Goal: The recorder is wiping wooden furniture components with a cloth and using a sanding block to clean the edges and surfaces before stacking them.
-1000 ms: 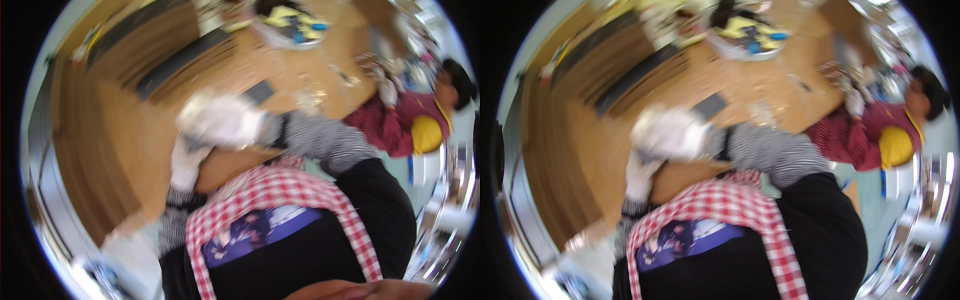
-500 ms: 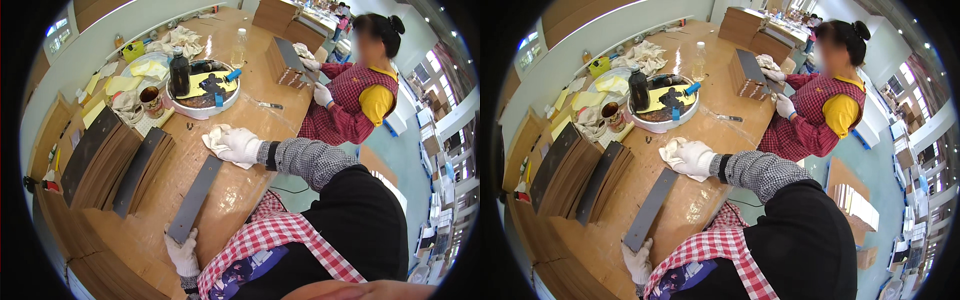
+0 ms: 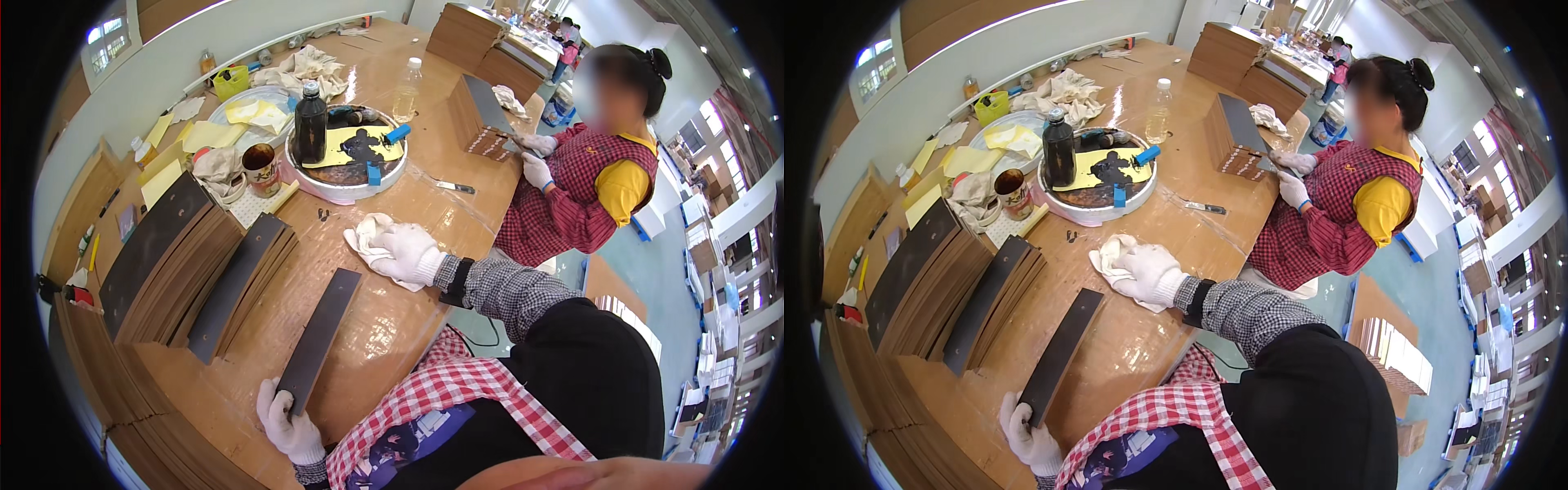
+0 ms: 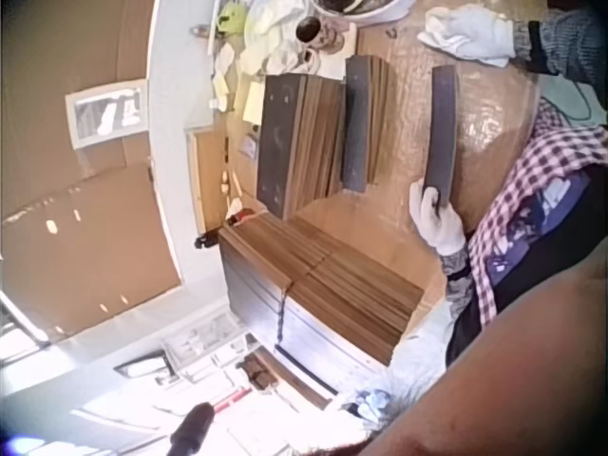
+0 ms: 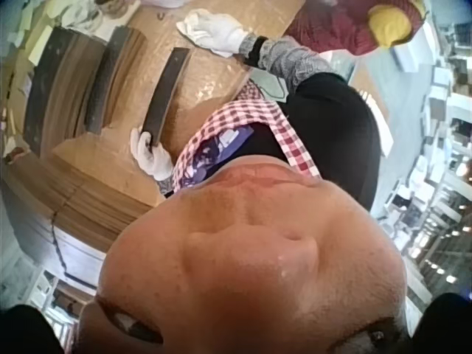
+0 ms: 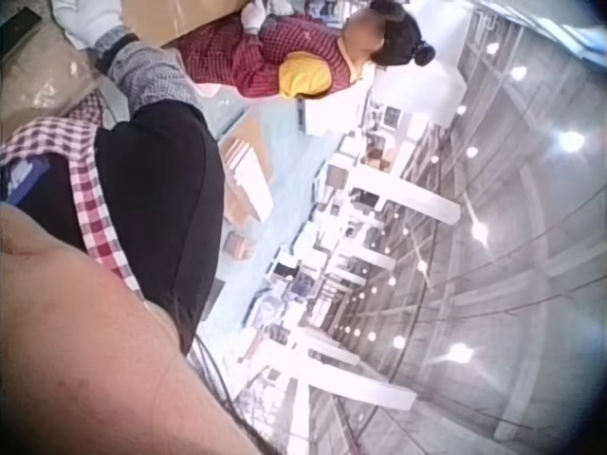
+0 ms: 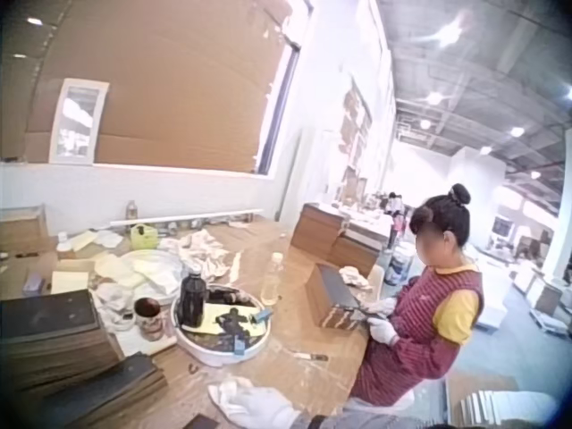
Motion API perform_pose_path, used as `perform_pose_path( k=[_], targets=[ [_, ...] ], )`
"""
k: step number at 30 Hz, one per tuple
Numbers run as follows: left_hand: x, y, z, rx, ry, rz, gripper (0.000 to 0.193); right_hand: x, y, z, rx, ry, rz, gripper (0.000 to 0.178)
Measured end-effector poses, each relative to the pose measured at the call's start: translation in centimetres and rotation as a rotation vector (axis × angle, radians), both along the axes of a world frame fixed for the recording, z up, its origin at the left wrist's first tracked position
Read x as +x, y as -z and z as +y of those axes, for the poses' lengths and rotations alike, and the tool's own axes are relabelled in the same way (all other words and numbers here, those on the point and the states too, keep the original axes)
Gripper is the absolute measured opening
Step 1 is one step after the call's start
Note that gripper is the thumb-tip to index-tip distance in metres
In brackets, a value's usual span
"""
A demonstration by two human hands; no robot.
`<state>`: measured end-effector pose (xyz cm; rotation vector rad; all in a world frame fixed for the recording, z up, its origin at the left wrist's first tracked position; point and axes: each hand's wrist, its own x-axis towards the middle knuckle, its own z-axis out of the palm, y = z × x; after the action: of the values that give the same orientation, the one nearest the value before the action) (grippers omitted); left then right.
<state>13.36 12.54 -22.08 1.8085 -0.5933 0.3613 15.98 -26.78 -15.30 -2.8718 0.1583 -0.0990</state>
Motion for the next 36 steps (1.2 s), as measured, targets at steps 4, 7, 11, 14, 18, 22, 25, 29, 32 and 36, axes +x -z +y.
perform_pose_path(
  k=[4,7,11,14,18,22,25,29,32,36],
  targets=[
    [-0.9,1.7,-0.5,-0.241,-0.259,0.429,0.058,0.1,0.2,0.1,0.009,0.006,0.0,0.039],
    [-0.4,-0.5,-0.5,-0.488,-0.175,0.893,0.072,-0.1,0.3,-0.4,0.013,0.0,-0.02,0.039],
    [-1.3,-1.7,-1.1,-0.629,0.004,0.922,0.087,0.0,-0.4,0.1,0.011,-0.006,-0.009,0.04],
    [-1.7,1.1,0.1,-0.533,0.091,0.691,0.091,-0.1,-0.6,0.4,-0.015,0.026,0.014,0.039],
    [-2.1,0.2,-0.8,-0.735,0.085,0.838,0.095,-0.2,-0.2,0.0,0.008,0.013,0.008,0.039],
    [-2.0,-1.0,-1.6,-0.886,0.076,0.995,0.103,-0.1,0.1,0.1,0.003,0.006,-0.012,0.038],
    [-1.7,-1.0,-1.5,-0.841,0.117,0.966,0.107,-0.2,0.5,-0.3,-0.01,0.008,-0.01,0.039],
    [-1.7,0.6,-1.2,-0.879,0.172,0.913,0.109,-0.1,0.3,0.2,0.008,0.008,-0.033,0.039],
    [-1.7,0.4,-1.4,-0.846,0.104,0.933,0.108,-0.1,0.2,0.2,0.027,0.002,-0.041,0.04],
    [-2.0,0.9,-1.5,-0.89,0.115,0.907,0.102,-0.1,0.1,0.1,0.007,0.013,-0.021,0.041]
  ],
)
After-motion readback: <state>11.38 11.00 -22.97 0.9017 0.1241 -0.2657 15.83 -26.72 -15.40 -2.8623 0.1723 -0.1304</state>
